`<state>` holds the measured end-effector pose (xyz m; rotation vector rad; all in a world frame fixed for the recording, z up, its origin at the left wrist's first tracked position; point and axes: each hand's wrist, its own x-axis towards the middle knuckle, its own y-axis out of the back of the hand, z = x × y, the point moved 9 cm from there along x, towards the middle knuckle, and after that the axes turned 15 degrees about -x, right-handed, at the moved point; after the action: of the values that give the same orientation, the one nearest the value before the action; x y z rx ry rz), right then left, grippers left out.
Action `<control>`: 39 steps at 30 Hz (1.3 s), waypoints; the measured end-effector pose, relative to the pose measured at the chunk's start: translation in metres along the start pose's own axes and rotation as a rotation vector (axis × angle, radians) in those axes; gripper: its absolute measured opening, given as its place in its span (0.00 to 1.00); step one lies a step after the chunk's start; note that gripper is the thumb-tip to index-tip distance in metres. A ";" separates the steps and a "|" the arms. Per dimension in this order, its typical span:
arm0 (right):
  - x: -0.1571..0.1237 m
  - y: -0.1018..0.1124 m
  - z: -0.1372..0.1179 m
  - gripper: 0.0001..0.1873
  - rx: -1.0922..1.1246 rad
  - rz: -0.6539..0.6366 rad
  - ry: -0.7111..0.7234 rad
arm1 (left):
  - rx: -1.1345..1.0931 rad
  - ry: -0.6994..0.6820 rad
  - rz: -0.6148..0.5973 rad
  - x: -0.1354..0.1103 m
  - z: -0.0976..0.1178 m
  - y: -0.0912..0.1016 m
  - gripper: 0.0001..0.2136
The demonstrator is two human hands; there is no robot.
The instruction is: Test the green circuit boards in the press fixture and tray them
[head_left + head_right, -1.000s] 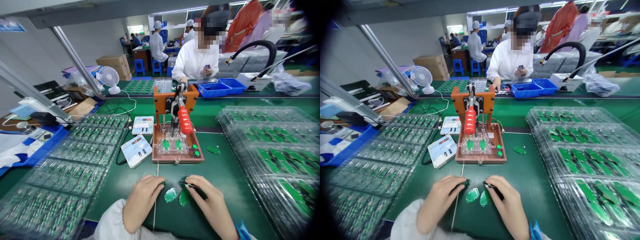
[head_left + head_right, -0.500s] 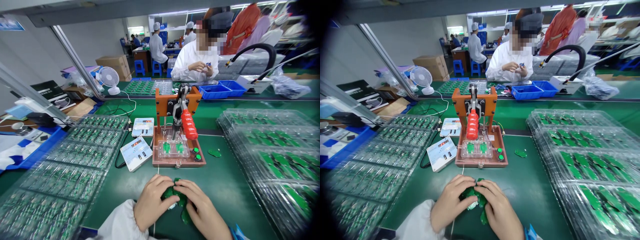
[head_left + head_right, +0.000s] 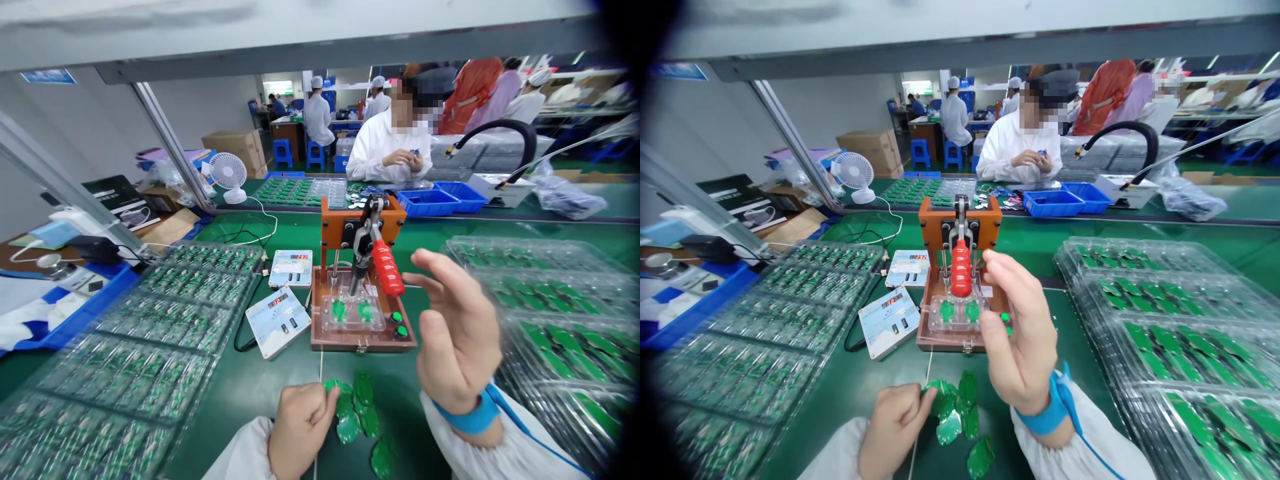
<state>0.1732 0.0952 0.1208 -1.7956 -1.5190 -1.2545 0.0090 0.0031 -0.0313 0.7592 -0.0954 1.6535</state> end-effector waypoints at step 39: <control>-0.066 -0.037 0.104 0.12 -0.308 -0.483 -0.311 | 0.390 0.036 -0.097 0.096 -0.014 0.009 0.17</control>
<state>0.1756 0.1563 0.0081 -1.9535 -2.1258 -1.5544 -0.0080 0.0895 0.0107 1.0095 0.2938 1.6106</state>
